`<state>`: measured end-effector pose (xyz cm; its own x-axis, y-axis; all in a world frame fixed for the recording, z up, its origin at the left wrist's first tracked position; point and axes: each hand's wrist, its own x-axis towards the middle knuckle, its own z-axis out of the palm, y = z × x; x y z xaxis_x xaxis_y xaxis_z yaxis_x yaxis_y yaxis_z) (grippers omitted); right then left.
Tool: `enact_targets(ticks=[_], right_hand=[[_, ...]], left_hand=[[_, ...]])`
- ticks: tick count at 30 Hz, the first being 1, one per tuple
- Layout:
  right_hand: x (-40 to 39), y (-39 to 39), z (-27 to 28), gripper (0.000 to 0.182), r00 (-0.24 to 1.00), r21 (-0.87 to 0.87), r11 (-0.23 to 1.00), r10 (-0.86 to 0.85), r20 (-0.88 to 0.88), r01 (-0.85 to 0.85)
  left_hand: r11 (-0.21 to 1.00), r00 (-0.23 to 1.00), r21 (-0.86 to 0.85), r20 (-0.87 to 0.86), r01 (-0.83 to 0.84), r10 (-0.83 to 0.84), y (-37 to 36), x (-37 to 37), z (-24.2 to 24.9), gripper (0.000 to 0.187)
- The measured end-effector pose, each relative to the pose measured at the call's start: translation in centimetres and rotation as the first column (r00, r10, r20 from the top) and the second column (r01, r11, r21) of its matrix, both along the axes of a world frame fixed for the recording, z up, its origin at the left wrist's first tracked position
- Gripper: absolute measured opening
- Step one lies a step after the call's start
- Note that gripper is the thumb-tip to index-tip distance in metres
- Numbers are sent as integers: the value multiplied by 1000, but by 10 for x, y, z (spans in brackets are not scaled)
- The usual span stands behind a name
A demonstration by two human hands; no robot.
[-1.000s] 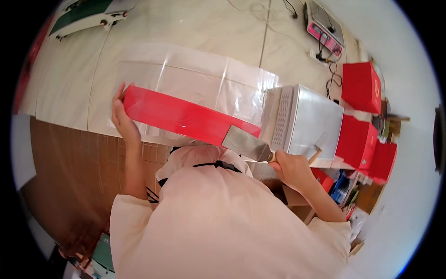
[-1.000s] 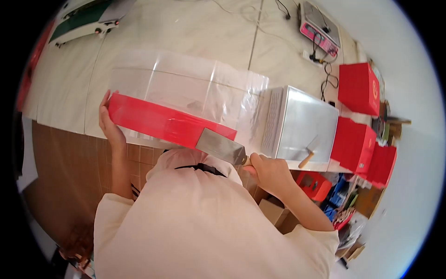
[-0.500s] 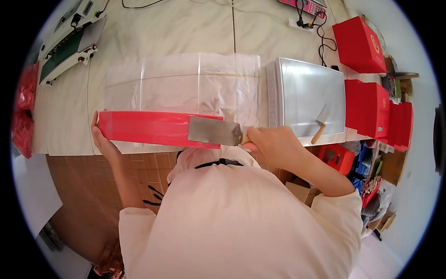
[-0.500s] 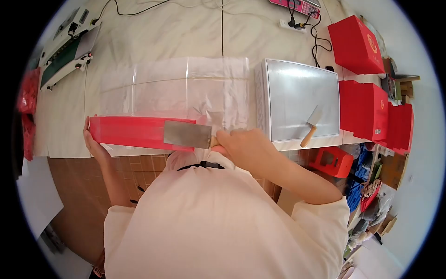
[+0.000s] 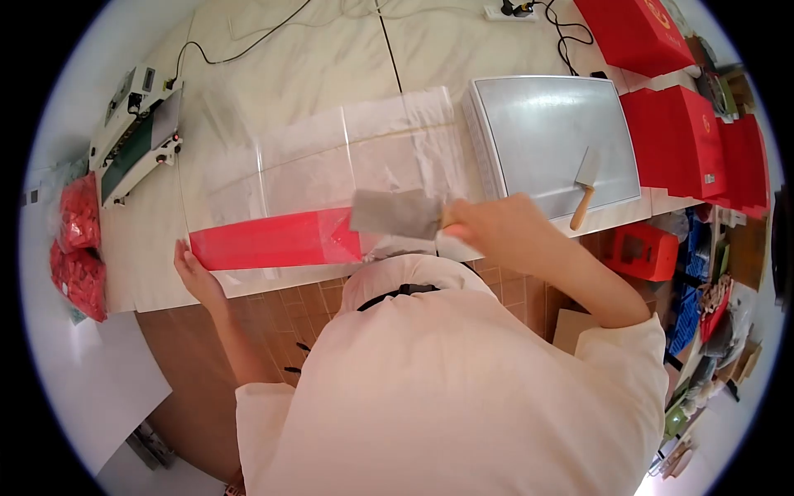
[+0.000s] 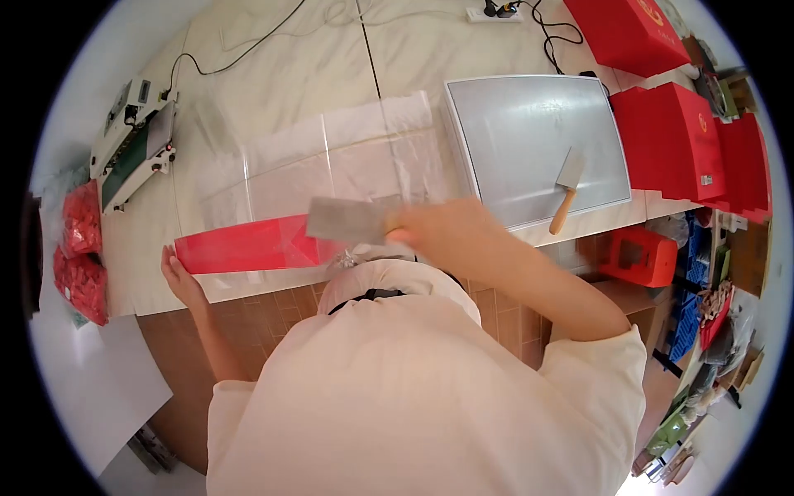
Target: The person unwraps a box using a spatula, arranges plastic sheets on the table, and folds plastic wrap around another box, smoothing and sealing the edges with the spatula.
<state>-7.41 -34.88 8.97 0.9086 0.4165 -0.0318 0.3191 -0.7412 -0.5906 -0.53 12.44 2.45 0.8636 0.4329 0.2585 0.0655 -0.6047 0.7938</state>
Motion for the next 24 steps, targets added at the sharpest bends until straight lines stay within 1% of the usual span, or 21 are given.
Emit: enact_targets(ticks=[1,2,3,4,5,6,7,8,9,11,12,14,15,16,17,18,20,21,22,23,24], right_hand=[[-4,-14,-5,27,1000,9,1000,-7,7,7],[-9,-30,-15,28,993,-61,992,-110,50,113],[-13,-43,-25,29,973,-127,967,-208,96,219],[-15,-53,-32,31,938,-164,923,-341,67,347],[-17,-61,-39,34,884,-205,862,-466,43,464],[-19,-70,-51,34,882,-201,861,-468,42,467],[-21,-78,-66,37,785,-179,769,-619,35,614],[-23,-84,-81,41,658,-160,646,-752,29,746],[-26,-90,-97,41,649,-165,636,-760,34,754],[-35,-99,-129,46,474,-202,452,-878,70,869],[-40,-102,-139,46,466,-208,443,-881,79,872],[-44,-102,-156,49,334,-259,313,-942,38,914],[-45,-102,-161,49,311,-265,301,-950,-6,916],[-47,-102,-166,49,319,-265,308,-948,-2,914],[-49,-102,-171,50,304,-256,288,-953,21,923],[-48,-101,-173,51,297,-244,279,-954,41,929],[-45,-99,-170,46,315,-317,279,-947,68,907],[-45,-101,-172,43,340,-329,287,-934,113,899],[-42,-97,-173,41,363,-342,293,-918,161,893],[-36,-83,-157,40,415,-365,301,-862,290,881],[-29,-70,-134,42,453,-383,299,-787,418,874]], left_hand=[[983,998,176,55,-50,41,-12,-3,8,42],[982,998,183,61,-44,33,-24,-6,16,42],[926,989,360,47,114,-140,-36,-11,24,43],[815,954,520,-1,257,-301,-51,-17,29,44],[709,881,575,-46,409,-470,-68,-23,32,40],[572,778,619,-103,538,-620,-88,-30,35,37],[430,688,642,-215,635,-694,-112,-36,43,39],[276,580,643,-325,715,-747,-132,-39,49,41],[271,571,641,-319,718,-756,-141,-41,46,41],[208,452,549,-358,810,-817,-151,-50,37,39],[206,445,546,-350,812,-824,-151,-53,33,39],[213,471,599,-313,772,-825,-146,-57,25,36],[219,474,598,-308,771,-825,-147,-59,24,36],[246,470,591,-258,768,-844,-148,-61,23,34],[277,472,586,-209,762,-857,-148,-64,23,33],[296,495,590,-208,752,-844,-149,-67,21,33],[278,476,624,-174,731,-862,-148,-70,21,29],[309,527,636,-182,707,-830,-146,-73,24,29],[302,471,604,-140,737,-871,-143,-75,25,28],[292,413,573,-90,766,-906,-137,-77,27,28],[329,460,581,-90,745,-883,-127,-79,25,28]])
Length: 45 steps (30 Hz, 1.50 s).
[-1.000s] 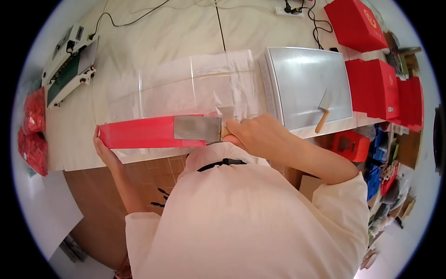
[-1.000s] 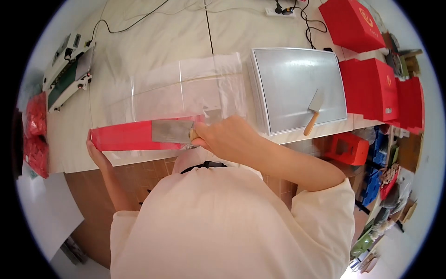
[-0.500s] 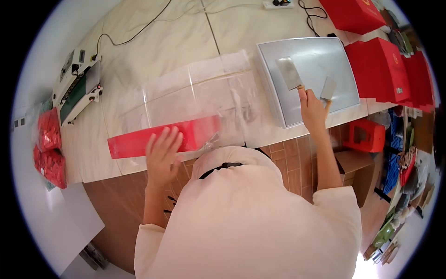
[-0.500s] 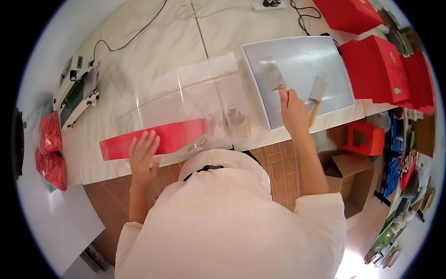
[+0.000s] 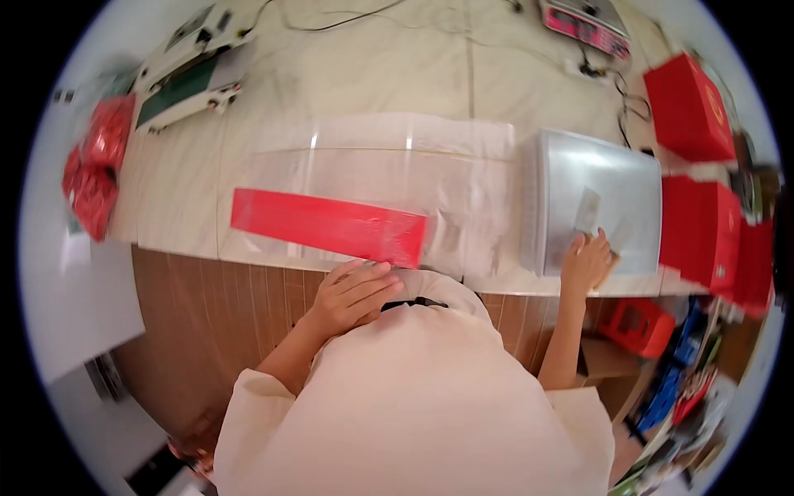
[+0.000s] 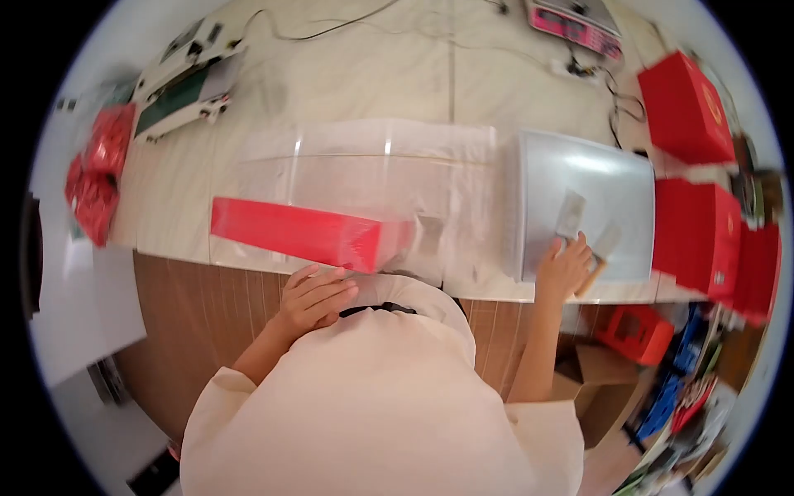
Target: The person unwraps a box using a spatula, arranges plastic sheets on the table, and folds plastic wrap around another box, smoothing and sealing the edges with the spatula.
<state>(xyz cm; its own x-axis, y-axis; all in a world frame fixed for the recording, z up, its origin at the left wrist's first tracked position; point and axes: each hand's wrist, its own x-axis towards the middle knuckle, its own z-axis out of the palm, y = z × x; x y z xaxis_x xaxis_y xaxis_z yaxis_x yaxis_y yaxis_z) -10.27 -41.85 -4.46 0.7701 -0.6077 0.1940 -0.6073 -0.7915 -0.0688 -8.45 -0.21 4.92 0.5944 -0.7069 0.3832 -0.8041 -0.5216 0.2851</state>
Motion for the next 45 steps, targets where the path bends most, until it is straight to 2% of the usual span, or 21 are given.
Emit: enact_targets(ticks=[1,3,5,6,7,8,9,13,16,18,24,28,31,33,34,36,38,39,40,42,45], right_hand=[[8,15,13,42,999,-1,999,44,6,-44],[23,50,41,49,890,281,851,380,252,-444],[46,119,87,60,730,365,634,562,388,-682],[57,154,105,71,677,448,514,626,388,-732],[67,190,122,79,558,489,334,705,437,-806],[75,222,130,83,448,410,288,812,375,-865],[81,250,134,88,328,335,225,898,295,-915],[101,317,116,90,202,227,175,974,100,-958],[115,330,118,88,173,418,175,984,-42,-892],[136,318,114,84,167,372,143,985,33,-917],[229,276,109,80,443,723,274,895,49,-634],[248,235,94,78,570,863,194,812,126,-467],[246,194,123,70,823,963,5,520,226,-268],[239,135,127,65,936,979,-74,290,201,-188],[231,109,123,62,966,972,-120,136,218,-202],[213,66,104,57,947,921,-227,-30,320,-318],[194,41,54,54,892,808,-402,-52,450,-431],[182,35,20,53,868,756,-459,-71,491,-466],[168,30,-20,53,864,737,-471,-122,489,-484],[144,17,-120,52,794,765,-327,-481,371,-555],[111,70,-111,52,831,797,-464,-550,83,-387]], left_hand=[[988,994,-115,33,-100,104,10,-2,-7,24],[901,945,-321,47,-292,323,38,-3,-30,18],[598,664,-351,-101,-720,741,63,-9,-43,22],[579,653,-364,-116,-729,749,75,-6,-48,22],[390,528,-407,-319,-826,787,87,1,-54,25],[185,389,-403,-515,-896,763,97,6,-61,30],[162,382,-412,-534,-897,755,108,9,-72,30],[-149,217,-284,-909,-947,355,135,25,-142,37],[-282,133,-129,-991,-951,6,136,32,-222,43],[-242,-138,212,-947,-947,-289,128,38,-255,55],[-73,80,-40,-708,-997,-701,80,79,-254,76],[-26,-31,71,-693,-997,-721,50,103,-233,77],[72,-7,-56,-742,-996,-670,55,127,-182,74],[123,356,-474,-786,-872,-505,61,157,-155,69],[137,362,-496,-770,-857,-525,67,168,-126,69],[358,598,-733,-679,-578,-425,80,200,-60,69],[281,599,-802,-586,-527,-546,52,206,-16,65],[124,453,-802,-450,-585,-770,36,204,-1,83],[209,412,-838,-446,-504,-795,30,198,21,88],[292,301,-863,-432,-412,-850,5,182,38,88],[385,402,-871,-484,-305,-777,-5,165,69,87]])
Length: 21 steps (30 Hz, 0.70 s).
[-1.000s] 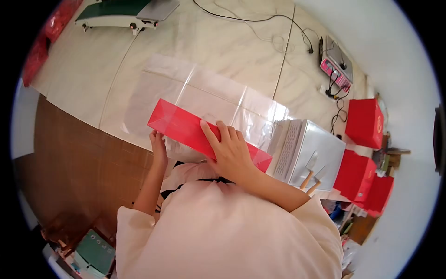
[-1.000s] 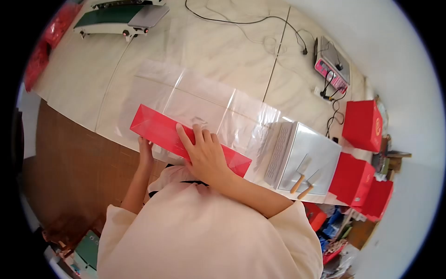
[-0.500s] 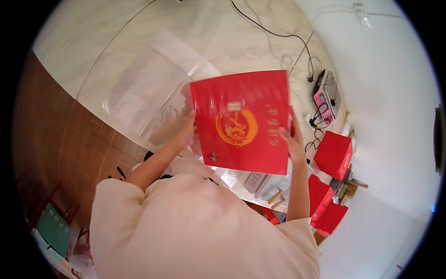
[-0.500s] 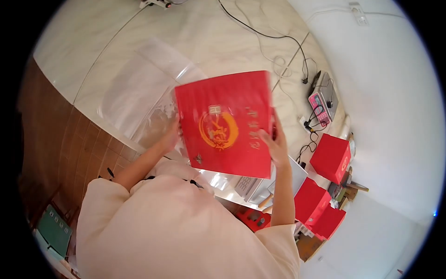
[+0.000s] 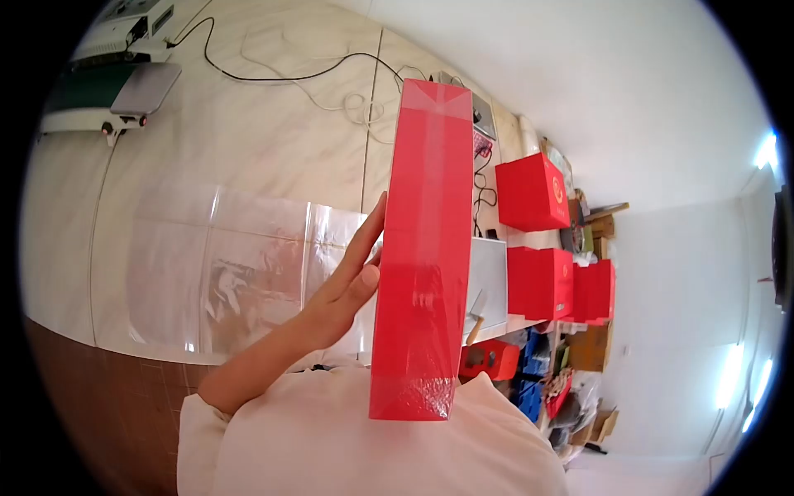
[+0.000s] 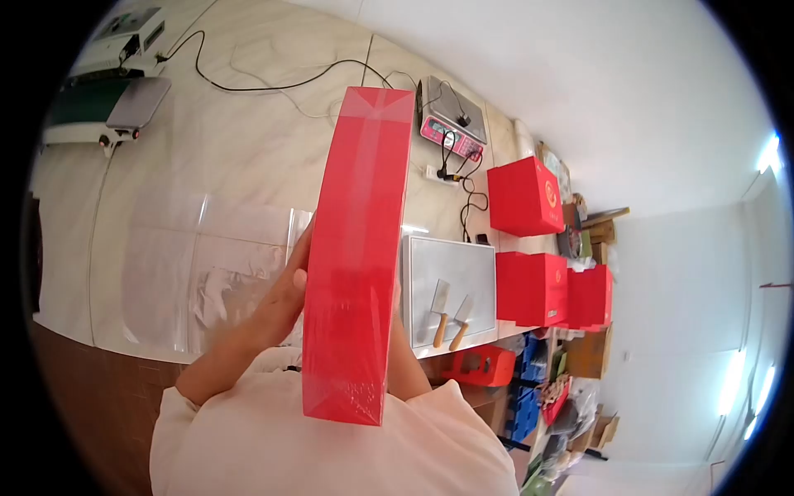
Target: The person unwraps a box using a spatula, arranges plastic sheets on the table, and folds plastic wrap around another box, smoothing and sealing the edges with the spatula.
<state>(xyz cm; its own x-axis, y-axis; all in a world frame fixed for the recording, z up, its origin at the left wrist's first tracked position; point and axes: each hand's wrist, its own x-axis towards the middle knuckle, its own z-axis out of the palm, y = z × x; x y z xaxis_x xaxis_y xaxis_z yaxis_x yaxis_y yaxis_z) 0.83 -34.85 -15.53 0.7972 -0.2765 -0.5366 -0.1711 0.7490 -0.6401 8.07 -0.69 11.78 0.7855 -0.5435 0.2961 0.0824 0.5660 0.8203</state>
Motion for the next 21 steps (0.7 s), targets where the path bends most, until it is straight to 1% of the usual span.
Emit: enact_targets(ticks=[3,4,5,7,8,9,10,11,13,14,15,16,17,18,19,21], right_hand=[[-8,26,29,52,997,82,995,65,-44,-61],[-8,31,34,52,996,99,992,78,-47,-73],[-8,34,39,52,995,110,990,91,-44,-86],[-8,40,50,51,994,115,988,105,-39,-100],[-6,42,55,51,993,114,987,114,-35,-110],[-5,44,62,51,992,108,987,121,-26,-118],[-2,45,70,51,992,94,988,129,-19,-126],[1,45,77,51,992,86,988,128,-9,-126],[9,44,105,51,991,-10,991,133,-7,-133],[14,42,127,51,995,-11,995,97,22,-97],[19,42,152,52,983,-87,981,168,-69,-174],[23,44,173,52,957,-146,955,230,-177,-256],[30,47,190,52,965,-138,964,202,-170,-226],[43,47,206,54,963,-181,952,219,-155,-245],[61,44,216,57,958,-224,935,247,-144,-275],[101,21,231,64,939,-387,856,316,-134,-344]], left_hand=[[998,999,58,17,26,-27,-1,-9,5,85],[998,999,48,-16,46,-46,-1,-12,6,86],[997,999,63,-11,52,-51,-2,-13,8,86],[998,996,-34,-78,45,-48,-5,-16,10,87],[999,996,-25,-74,43,-45,-3,-17,10,87],[999,993,28,-113,22,-19,1,-18,8,87],[997,989,82,-145,3,9,7,-16,6,87],[996,992,92,-127,5,6,15,-14,3,87],[959,942,284,-320,-9,103,36,-4,-10,83],[973,920,229,-371,-38,124,46,1,-23,80],[982,892,180,-430,-65,137,54,6,-39,76],[982,902,187,-418,-29,106,62,11,-62,76],[984,835,181,-540,-10,108,66,16,-90,74],[985,747,174,-654,-5,119,62,22,-113,72],[984,747,180,-654,2,118,53,28,-126,72],[992,592,66,-806,108,-10,36,42,-150,71]])
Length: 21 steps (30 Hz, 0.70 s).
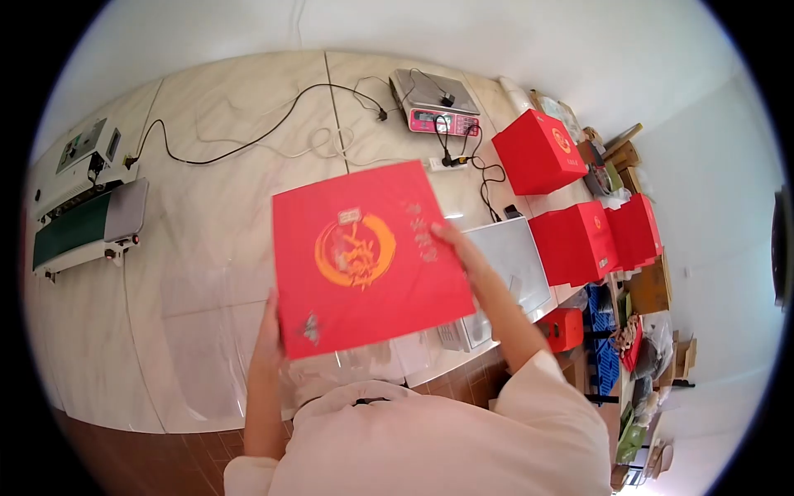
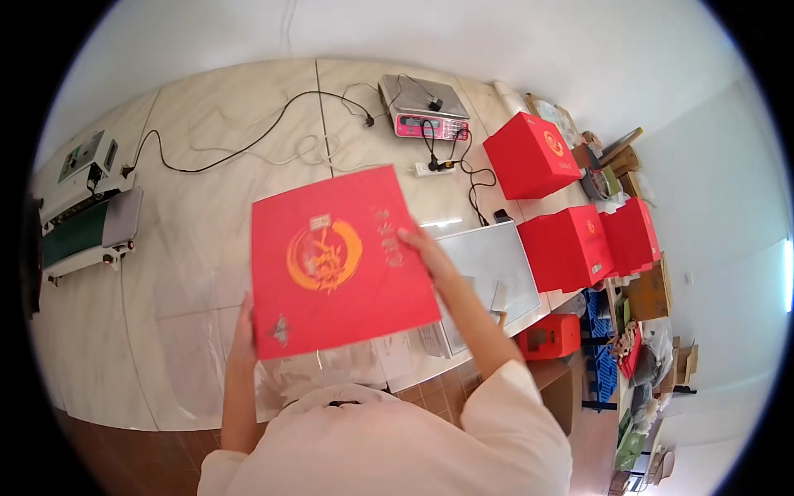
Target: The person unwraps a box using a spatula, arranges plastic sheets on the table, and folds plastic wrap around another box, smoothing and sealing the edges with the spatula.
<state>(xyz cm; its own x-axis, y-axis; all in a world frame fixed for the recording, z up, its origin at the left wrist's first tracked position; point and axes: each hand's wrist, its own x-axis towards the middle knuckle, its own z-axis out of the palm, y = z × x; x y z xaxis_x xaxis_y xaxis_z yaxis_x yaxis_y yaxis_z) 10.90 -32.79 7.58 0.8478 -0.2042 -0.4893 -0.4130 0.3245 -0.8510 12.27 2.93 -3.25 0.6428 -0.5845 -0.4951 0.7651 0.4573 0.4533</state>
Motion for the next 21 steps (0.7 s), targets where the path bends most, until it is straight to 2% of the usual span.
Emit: enact_targets(ticks=[1,3,4,6,7,9,10,12,13,15,17,21], right_hand=[[19,-7,11,67,999,-65,997,-33,2,33],[55,-22,30,73,998,-190,980,-46,45,54],[72,-31,36,75,996,-246,968,-27,87,48],[105,-62,35,73,979,-553,833,134,155,-26],[118,-61,39,73,977,-552,832,158,142,-54],[138,-58,50,74,961,-835,545,261,87,-73],[147,-56,50,74,959,-833,545,273,70,-95],[162,-56,44,79,954,-980,139,283,-99,-143],[175,-86,15,82,951,-990,58,289,-106,-128],[192,-92,-8,81,954,-990,40,272,-122,-138],[200,-85,-15,78,962,-984,4,210,-172,-177],[223,-87,-28,78,955,-982,61,252,-156,-177]], left_hand=[[1000,1000,6,-6,-8,8,-8,6,-19,71],[993,997,82,9,80,-81,-24,13,-56,70],[973,997,229,58,31,-45,-29,15,-62,70],[958,992,288,116,13,-48,-22,17,-81,70],[958,994,288,103,-7,-23,-17,17,-90,70],[935,989,353,145,-44,-8,-2,11,-113,66],[934,992,355,126,-49,4,8,8,-133,66],[916,988,392,150,-86,29,27,-2,-168,61],[913,991,399,129,-82,32,32,-5,-166,61],[854,996,512,64,-89,65,44,-8,-156,55],[845,992,520,77,-122,96,52,-11,-167,54],[819,980,540,60,-193,192,63,-7,-149,52]])
